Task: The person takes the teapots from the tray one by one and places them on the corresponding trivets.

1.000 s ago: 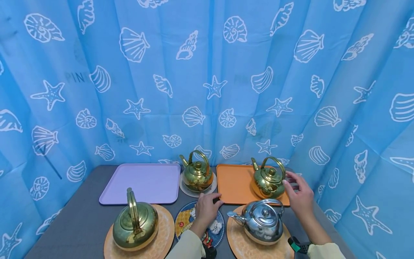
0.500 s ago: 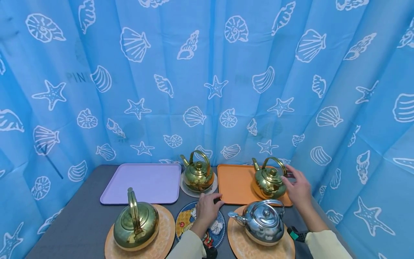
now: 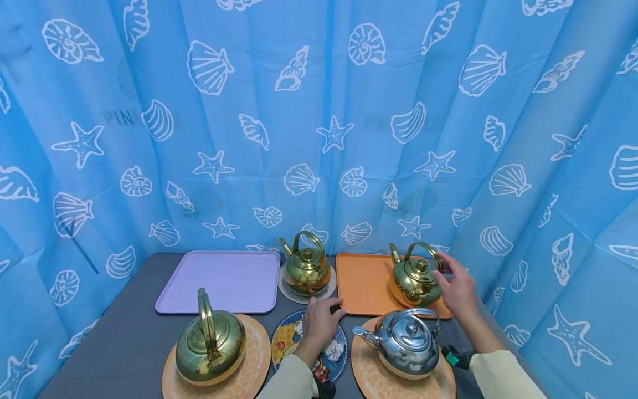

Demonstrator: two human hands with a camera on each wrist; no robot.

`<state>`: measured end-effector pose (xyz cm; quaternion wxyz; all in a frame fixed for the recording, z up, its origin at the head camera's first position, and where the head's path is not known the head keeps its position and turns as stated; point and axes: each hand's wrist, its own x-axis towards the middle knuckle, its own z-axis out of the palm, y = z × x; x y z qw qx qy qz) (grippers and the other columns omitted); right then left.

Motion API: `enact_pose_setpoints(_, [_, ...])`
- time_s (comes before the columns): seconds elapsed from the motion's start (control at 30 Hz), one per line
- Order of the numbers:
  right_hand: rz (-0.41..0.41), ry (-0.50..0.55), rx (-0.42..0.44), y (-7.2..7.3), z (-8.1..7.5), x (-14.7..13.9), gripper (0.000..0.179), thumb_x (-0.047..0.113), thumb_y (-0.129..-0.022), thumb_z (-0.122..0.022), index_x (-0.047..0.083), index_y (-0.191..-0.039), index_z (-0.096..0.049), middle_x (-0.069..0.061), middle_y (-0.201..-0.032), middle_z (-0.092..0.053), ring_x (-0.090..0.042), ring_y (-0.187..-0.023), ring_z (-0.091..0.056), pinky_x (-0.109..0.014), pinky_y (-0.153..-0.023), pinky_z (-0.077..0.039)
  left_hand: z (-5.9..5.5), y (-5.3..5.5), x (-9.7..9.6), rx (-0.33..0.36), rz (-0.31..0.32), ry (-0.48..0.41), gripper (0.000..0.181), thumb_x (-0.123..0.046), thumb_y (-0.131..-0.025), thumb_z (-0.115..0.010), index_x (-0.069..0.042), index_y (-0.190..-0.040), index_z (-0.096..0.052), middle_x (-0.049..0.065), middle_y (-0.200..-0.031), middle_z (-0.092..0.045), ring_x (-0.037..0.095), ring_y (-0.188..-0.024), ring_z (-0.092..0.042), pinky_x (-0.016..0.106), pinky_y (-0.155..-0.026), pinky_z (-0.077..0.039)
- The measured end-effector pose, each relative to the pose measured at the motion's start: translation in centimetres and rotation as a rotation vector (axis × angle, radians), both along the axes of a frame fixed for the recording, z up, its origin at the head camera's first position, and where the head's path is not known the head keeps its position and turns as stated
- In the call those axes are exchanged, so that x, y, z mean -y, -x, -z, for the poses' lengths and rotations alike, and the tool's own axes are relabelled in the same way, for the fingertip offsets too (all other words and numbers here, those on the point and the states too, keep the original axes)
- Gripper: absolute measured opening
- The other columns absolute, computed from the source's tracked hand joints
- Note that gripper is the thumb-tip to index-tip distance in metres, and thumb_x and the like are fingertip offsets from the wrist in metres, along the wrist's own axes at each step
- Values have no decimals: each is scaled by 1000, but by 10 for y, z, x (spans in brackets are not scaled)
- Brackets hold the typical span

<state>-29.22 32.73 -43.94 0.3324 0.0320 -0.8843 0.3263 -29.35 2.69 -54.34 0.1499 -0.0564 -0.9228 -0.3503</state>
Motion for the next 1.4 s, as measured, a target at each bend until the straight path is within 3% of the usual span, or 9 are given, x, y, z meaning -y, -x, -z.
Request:
enact_pose_setpoints(0.2, [-47, -10, -7, 2, 0, 3, 42, -5, -89, -65, 2, -130, -57, -22, -103, -63, -34, -92, -60, -30, -65, -51, 1, 0, 0, -2, -1, 0, 27, -36, -82, -78, -30, -108, -76, -11, -100, -70, 12, -79, -50, 30, -61, -41])
enact_pose_setpoints(0.47, [-135, -16, -19, 10, 2, 9, 42, -7, -88, -66, 2, -129, -57, -20, -102, -64, -32, -91, -61, -35, -67, -53, 1, 0, -1, -1, 4, -5, 26, -37, -83, -77, -31, -109, -76, -12, -101, -70, 11, -77, -47, 28, -60, -40])
enact_pose_setpoints(0.6, [-180, -12, 10, 12, 1, 13, 42, -6, -89, -65, 3, -129, -57, -19, -102, -63, -31, -91, -60, -29, -65, -52, 1, 0, -1, -7, 6, -1, 26, -38, -83, -76, -31, -108, -76, -12, -101, -70, 11, -77, -47, 29, -61, -40])
enact_pose_setpoints(0.77, [-296, 48, 43, 13, -2, 17, 42, -9, -90, -63, 1, -130, -55, -21, -101, -62, -30, -90, -59, -22, -63, -53, 1, 1, -1, -16, 7, 6, 26, -39, -83, -77, -32, -108, -76, -13, -101, -70, 11, -76, -47, 28, -60, -40])
enact_pose_setpoints(1.0, [-421, 102, 95, 6, -14, 26, 42, -10, -91, -60, -5, -132, -52, -29, -105, -62, -40, -94, -61, -29, -67, -57, 1, 0, -1, -16, 5, 14, 27, -39, -82, -77, -31, -108, -76, -13, -101, -70, 11, -76, -47, 27, -60, -40])
enact_pose_setpoints(1.13, [-444, 97, 175, 14, -5, 18, 48, -6, -94, -59, 3, -140, -49, -27, -116, -61, -41, -103, -60, -30, -73, -56, 1, 0, -1, -17, 3, 8, 27, -38, -82, -77, -31, -108, -76, -12, -101, -70, 11, -77, -47, 28, -61, -40])
enact_pose_setpoints(1.23, [-457, 92, 233, 12, -5, 16, 52, -5, -95, -57, 7, -145, -45, -27, -124, -56, -43, -107, -59, -41, -77, -57, 1, 0, -1, -18, 1, 4, 26, -38, -82, -77, -31, -108, -76, -12, -100, -70, 11, -76, -47, 28, -61, -40])
enact_pose_setpoints(1.4, [-465, 63, 239, 7, -6, 13, 52, -1, -97, -57, 8, -146, -43, -26, -131, -51, -43, -108, -58, -42, -79, -56, 0, -1, 0, -21, 0, -1, 26, -38, -82, -78, -31, -107, -77, -12, -100, -70, 11, -76, -47, 28, -60, -40])
